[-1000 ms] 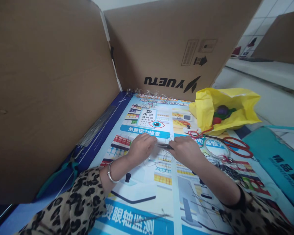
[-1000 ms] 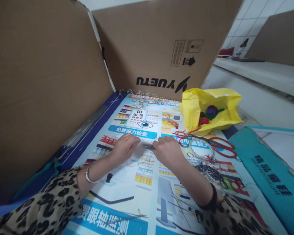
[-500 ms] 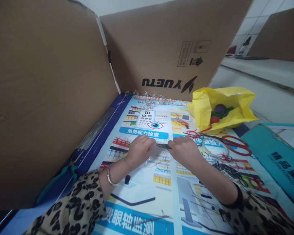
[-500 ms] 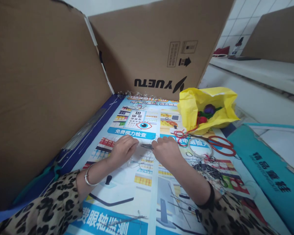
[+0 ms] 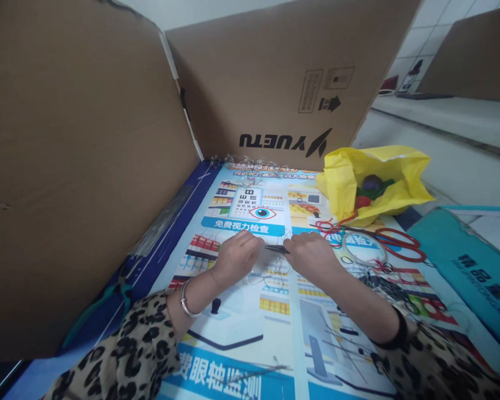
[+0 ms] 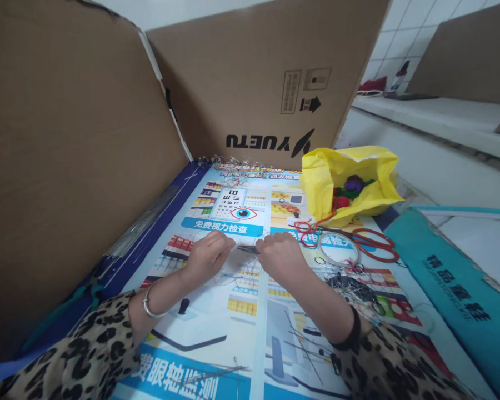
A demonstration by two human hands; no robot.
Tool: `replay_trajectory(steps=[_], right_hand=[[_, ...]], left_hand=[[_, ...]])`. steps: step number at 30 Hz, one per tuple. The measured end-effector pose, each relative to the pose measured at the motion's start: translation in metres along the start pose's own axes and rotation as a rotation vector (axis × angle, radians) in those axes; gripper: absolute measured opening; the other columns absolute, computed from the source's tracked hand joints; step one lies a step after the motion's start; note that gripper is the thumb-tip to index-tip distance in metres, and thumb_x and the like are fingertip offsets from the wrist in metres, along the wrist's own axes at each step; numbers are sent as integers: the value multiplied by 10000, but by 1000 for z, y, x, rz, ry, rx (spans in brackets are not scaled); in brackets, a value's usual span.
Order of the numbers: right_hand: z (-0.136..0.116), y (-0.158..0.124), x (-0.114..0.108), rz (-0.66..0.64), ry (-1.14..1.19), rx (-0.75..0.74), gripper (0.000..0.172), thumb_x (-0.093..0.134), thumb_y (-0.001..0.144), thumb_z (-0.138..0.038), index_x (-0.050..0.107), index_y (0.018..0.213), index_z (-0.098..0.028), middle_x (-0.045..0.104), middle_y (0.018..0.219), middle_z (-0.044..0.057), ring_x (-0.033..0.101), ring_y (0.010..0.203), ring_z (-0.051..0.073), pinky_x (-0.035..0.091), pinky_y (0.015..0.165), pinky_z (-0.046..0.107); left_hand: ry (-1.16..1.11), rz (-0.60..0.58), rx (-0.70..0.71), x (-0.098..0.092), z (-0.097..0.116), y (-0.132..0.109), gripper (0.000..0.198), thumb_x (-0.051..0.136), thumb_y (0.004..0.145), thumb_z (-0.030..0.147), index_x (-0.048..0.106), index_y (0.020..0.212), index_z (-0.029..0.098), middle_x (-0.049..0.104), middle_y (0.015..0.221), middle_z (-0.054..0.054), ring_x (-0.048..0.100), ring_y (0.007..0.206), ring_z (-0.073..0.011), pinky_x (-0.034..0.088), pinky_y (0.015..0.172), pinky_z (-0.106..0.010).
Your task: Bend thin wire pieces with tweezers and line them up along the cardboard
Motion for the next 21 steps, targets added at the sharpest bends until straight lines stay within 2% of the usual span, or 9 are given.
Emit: replay_trajectory(steps=[16, 21], right_hand=[[1, 1, 3, -44, 9, 8, 123, 516, 742, -262, 621, 739, -197, 667, 738, 59, 591, 684, 191, 300, 543, 274], [0, 1, 1, -103, 9, 37, 142, 492, 759, -256, 621, 761, -197, 667, 749, 58, 600, 702, 179, 302, 540, 268]], left_hand=[[6, -1, 23, 0, 0, -1, 177, 388, 843, 109, 549, 860, 181, 570, 734, -17, 495, 773, -141, 411, 694, -259], [-2, 3, 35, 1, 0, 0, 187, 384, 842, 108, 554, 865, 181, 571, 738, -18, 495, 767, -141, 412, 684, -258]])
Point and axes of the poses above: each hand's wrist, its own y-axis towards the middle knuckle, its own x-axis out of the palm, z = x × y, the point moved 2 cm from there along y, towards the middle knuckle
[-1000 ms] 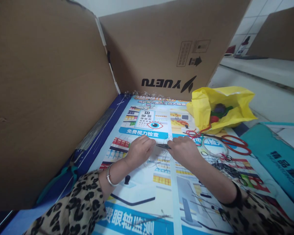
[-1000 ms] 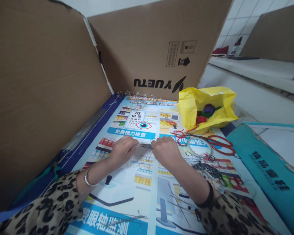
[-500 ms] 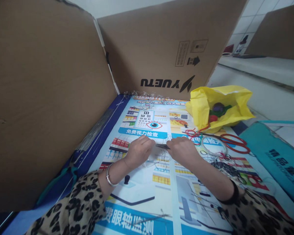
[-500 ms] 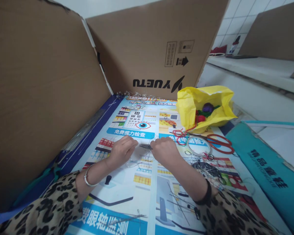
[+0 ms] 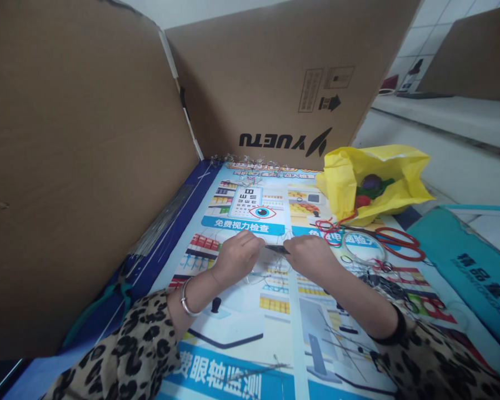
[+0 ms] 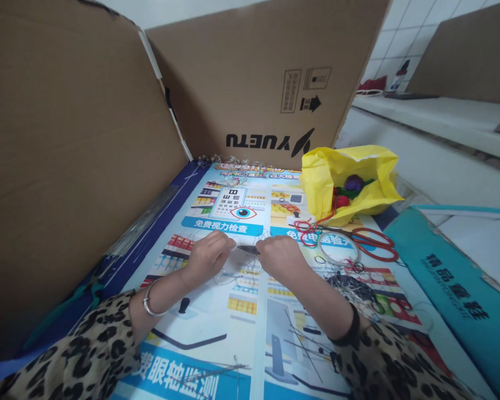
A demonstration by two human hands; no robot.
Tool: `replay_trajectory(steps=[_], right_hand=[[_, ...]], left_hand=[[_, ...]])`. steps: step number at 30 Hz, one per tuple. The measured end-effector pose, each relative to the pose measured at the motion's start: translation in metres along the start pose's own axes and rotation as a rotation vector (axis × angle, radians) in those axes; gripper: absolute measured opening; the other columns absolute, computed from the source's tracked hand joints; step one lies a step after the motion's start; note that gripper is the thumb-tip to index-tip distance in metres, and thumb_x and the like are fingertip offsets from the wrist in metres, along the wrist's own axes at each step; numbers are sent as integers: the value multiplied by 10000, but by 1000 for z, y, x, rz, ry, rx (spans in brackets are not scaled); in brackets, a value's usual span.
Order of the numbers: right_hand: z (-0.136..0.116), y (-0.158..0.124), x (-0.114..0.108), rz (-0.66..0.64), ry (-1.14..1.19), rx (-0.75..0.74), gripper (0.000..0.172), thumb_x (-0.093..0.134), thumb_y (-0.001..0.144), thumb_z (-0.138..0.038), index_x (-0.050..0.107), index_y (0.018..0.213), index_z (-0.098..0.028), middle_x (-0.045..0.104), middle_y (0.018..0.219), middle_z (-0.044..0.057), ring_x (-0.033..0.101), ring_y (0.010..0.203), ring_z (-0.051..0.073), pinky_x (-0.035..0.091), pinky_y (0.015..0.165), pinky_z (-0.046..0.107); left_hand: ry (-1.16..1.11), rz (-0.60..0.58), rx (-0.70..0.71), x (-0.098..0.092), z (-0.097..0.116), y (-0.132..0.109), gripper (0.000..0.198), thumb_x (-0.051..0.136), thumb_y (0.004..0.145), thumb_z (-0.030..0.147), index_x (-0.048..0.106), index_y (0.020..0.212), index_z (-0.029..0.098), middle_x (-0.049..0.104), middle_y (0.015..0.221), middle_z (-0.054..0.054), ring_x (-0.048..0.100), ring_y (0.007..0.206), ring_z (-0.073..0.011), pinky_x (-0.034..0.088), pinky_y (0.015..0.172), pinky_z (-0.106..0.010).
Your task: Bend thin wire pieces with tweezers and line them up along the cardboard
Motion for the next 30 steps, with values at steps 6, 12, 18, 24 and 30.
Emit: replay_trajectory(steps=[6, 12, 18, 24, 30], right_hand=[[2, -1, 0, 18, -10, -30, 145, 484, 761, -252, 615, 750, -193, 662, 751, 52, 590, 699, 184, 297, 552, 271], [3, -1, 1, 70, -2, -81, 110, 507, 736, -212, 612, 733, -181, 651, 738, 52, 574, 715, 182, 296, 589, 272], [3, -1, -1, 93, 10, -116, 148, 512, 775, -266, 617, 716, -181, 648, 716, 52, 565, 687, 178, 278, 584, 274], [6, -1, 0, 108, 45, -214, 358, 447, 832, -467, 619, 711, -177, 630, 677, 52, 557, 691, 171, 270, 601, 281], [13, -1, -3, 38, 136, -331, 294, 436, 841, -413, 600, 747, -187, 627, 730, 35, 548, 731, 159, 273, 628, 271]], left_hand=[[-43, 7, 27, 1, -1, 0, 190, 390, 843, 101, 560, 879, 177, 575, 754, -23, 496, 763, -143, 416, 676, -261], [-156, 57, 14, 1, -4, 0, 163, 408, 861, 131, 563, 890, 171, 592, 768, -30, 517, 775, -142, 429, 694, -272], [-253, 73, 40, 2, -7, 0, 148, 433, 854, 125, 569, 899, 163, 608, 782, -38, 527, 783, -141, 435, 714, -283], [-356, 59, 30, 2, -8, 1, 141, 443, 852, 128, 577, 891, 154, 613, 790, -50, 535, 790, -141, 443, 735, -297], [-480, 26, -2, 2, -8, 3, 116, 475, 847, 156, 591, 862, 154, 613, 788, -52, 547, 787, -133, 454, 738, -283]])
Point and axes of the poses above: each hand's wrist, its own y-axis towards the middle knuckle, its own x-axis out of the palm, z = x × y, the point moved 2 cm from there along y, towards the middle knuckle
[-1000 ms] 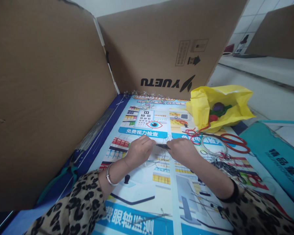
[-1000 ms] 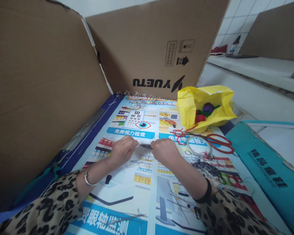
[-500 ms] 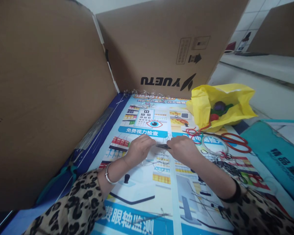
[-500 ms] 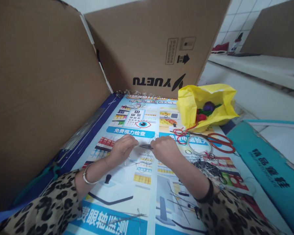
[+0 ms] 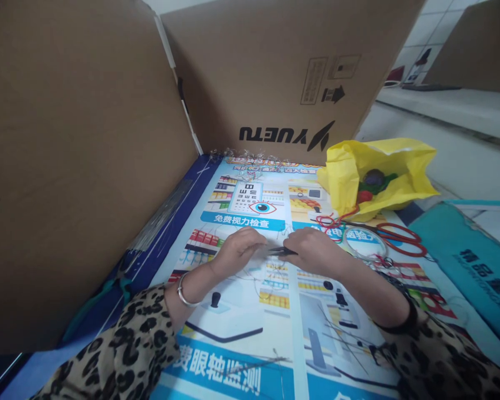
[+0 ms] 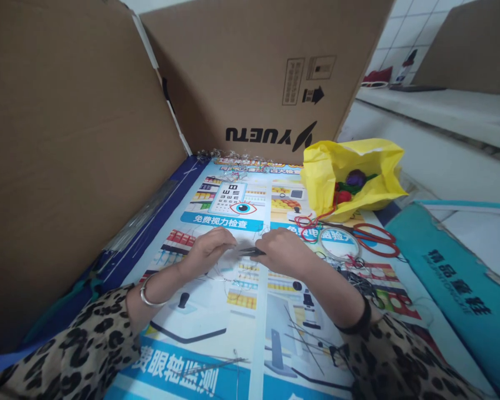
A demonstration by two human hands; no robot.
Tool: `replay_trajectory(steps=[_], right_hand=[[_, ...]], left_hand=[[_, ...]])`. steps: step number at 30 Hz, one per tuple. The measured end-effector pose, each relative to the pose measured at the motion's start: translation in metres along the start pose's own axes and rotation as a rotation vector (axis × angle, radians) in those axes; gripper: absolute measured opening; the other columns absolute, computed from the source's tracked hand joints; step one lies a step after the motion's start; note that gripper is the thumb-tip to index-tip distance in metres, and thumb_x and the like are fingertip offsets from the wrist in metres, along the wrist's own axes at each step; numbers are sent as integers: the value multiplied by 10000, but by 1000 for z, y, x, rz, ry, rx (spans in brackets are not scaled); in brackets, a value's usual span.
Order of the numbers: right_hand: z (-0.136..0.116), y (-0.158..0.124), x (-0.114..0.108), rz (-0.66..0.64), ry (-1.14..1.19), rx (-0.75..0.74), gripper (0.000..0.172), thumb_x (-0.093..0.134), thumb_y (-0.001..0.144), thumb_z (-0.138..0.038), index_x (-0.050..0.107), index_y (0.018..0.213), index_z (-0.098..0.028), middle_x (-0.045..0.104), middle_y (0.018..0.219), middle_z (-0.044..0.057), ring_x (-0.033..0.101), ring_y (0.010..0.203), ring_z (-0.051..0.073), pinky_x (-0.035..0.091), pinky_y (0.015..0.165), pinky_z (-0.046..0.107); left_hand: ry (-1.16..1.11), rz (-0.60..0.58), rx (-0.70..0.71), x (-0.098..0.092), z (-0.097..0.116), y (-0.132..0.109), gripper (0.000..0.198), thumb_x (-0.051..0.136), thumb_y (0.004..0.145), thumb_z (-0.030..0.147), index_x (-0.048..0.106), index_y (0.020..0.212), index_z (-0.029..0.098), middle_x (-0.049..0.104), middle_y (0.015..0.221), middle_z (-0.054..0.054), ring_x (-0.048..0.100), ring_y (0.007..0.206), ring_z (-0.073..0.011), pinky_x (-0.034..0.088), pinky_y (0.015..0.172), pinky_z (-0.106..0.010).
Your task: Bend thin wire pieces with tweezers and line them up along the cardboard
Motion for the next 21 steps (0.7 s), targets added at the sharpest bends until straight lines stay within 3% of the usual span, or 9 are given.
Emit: replay_trajectory(steps=[6, 21], right_hand=[[-2, -1, -2, -33, 2, -49, 132, 450, 755, -196, 578, 720, -188, 614, 720, 29, 528, 706, 154, 273, 636, 272], [-5, 1, 2, -13, 27, 8, 216, 430, 833, -297, 594, 752, -183, 640, 749, 39, 560, 723, 156, 304, 632, 260]], left_hand=[[-122, -5, -77, 1, -2, 0, 103, 503, 838, 180, 602, 846, 155, 610, 783, -51, 557, 787, -129, 455, 742, -277], [-203, 14, -193, -1, -2, 1, 124, 512, 834, 221, 607, 796, 151, 606, 763, -50, 557, 766, -134, 452, 731, -279]])
Point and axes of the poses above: each hand's wrist, its own y-axis towards the middle knuckle, its own x-axis out of the palm, z = x × y, the point moved 2 cm from there along y, towards the middle knuckle
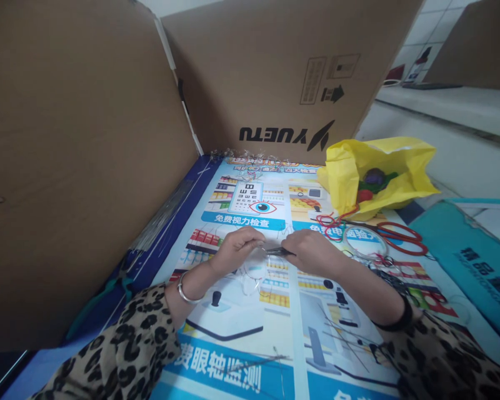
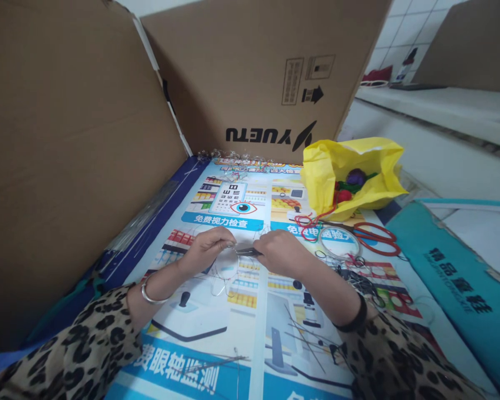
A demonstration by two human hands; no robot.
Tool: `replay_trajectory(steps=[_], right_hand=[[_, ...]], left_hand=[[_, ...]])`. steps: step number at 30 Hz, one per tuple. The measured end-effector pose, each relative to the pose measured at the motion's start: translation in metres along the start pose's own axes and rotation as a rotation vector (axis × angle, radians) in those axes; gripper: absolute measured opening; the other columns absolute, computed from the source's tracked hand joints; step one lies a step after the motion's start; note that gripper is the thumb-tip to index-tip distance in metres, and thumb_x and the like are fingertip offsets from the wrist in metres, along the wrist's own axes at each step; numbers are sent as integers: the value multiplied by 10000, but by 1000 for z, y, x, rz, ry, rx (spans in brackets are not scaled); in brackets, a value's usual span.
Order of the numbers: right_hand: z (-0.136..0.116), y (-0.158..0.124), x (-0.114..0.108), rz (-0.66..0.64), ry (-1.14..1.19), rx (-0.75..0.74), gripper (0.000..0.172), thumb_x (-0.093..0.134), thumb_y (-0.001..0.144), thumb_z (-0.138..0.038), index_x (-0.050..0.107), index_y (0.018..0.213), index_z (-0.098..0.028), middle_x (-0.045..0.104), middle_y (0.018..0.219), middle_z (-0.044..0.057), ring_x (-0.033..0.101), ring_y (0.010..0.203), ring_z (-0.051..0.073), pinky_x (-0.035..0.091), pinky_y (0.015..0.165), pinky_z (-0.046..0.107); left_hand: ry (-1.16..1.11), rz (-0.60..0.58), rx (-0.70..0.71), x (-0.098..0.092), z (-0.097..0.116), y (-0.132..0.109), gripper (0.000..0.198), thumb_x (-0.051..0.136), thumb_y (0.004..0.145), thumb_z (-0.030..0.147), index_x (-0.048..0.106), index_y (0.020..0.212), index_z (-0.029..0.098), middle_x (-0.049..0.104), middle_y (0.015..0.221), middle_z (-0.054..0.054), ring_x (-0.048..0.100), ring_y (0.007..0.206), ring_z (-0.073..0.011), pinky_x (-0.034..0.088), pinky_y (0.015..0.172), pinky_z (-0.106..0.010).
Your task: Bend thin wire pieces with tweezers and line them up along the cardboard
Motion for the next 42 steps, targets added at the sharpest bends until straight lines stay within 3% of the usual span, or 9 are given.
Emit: replay_trajectory(steps=[8, 31, 37, 42], right_hand=[[0, 0, 1, -24, -18, 30, 336, 387, 862, -439, 590, 743, -199, 655, 746, 30, 583, 703, 159, 286, 569, 253], [0, 2, 2, -97, -89, 143, 307, 413, 850, -410, 606, 751, -192, 666, 753, 52, 599, 674, 166, 277, 523, 254], [6, 2, 3, 23, -68, 252, 289, 427, 842, -414, 593, 767, -189, 643, 783, 53, 576, 740, 173, 304, 560, 249], [13, 4, 4, 210, 146, 319, 365, 370, 865, -458, 607, 815, -184, 607, 832, 64, 539, 824, 172, 362, 687, 254]], left_hand=[[7, -29, 35, 1, 0, -1, 121, 506, 836, 207, 613, 816, 154, 611, 777, -54, 556, 778, -137, 452, 735, -282], [83, -33, 26, 2, 2, 0, 144, 500, 838, 232, 621, 804, 162, 623, 765, -47, 562, 765, -136, 453, 728, -276], [-4, 96, -126, -1, 0, 1, 106, 532, 809, 202, 625, 789, 155, 636, 793, -44, 572, 776, -132, 451, 738, -268], [-153, 149, -235, -4, 1, 3, 123, 536, 797, 230, 624, 764, 151, 630, 760, -33, 568, 747, -127, 453, 701, -252]])
Point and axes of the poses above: each hand's wrist, its own y-axis towards the middle knuckle, its own x-axis out of the palm, z = x × y, the point moved 2 cm from there along y, towards the middle knuckle
